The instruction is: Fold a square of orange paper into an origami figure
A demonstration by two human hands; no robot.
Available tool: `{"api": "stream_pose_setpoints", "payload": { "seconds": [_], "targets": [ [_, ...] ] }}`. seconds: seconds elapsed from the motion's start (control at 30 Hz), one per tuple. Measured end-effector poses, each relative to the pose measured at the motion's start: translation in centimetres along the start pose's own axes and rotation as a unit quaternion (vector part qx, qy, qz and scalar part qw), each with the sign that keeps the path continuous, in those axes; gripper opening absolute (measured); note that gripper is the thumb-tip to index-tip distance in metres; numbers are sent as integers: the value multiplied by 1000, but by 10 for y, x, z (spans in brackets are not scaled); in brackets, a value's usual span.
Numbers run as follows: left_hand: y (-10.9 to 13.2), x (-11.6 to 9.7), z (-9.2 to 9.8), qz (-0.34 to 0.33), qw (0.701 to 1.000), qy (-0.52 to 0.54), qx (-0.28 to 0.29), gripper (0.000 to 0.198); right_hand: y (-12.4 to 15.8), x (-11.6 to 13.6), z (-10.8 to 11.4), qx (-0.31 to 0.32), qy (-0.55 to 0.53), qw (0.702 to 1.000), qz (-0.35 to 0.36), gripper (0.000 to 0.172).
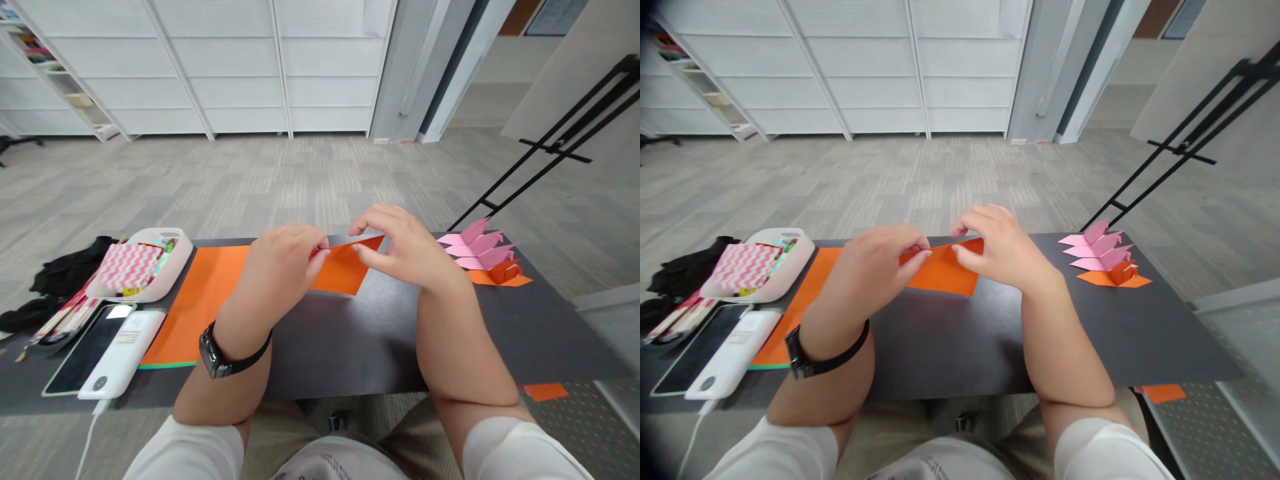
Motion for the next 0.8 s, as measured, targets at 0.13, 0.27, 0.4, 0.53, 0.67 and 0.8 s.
{"api": "stream_pose_setpoints", "payload": {
  "seconds": [0.13,0.27,0.4,0.53,0.67,0.8],
  "targets": [
    [-1,-3,0,-13,1000,2,4,16,-5,12,-11,11,26,999,16,9],
    [-3,-1,-4,-11,1000,-4,10,15,-3,6,-19,28,28,999,5,9],
    [-5,-2,-9,-25,1000,-12,11,15,-3,3,-21,16,19,1000,3,8],
    [-5,-3,-12,-36,999,-18,6,16,-4,4,-24,17,15,1000,11,9],
    [-5,-2,-13,-45,999,-19,8,16,-4,2,-26,27,9,1000,13,9],
    [-6,-4,-13,-56,998,-18,11,16,-4,0,-26,36,4,999,10,10]
  ]
}}
Point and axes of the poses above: each hand's wrist, its own y-axis away from the middle knuckle, its own z-axis out of the back of the hand, x = y × z, the point moved 7 cm from there along -y, towards the middle knuckle, and after that the axes turned 2 degrees about -y, right-handed, at the moved point
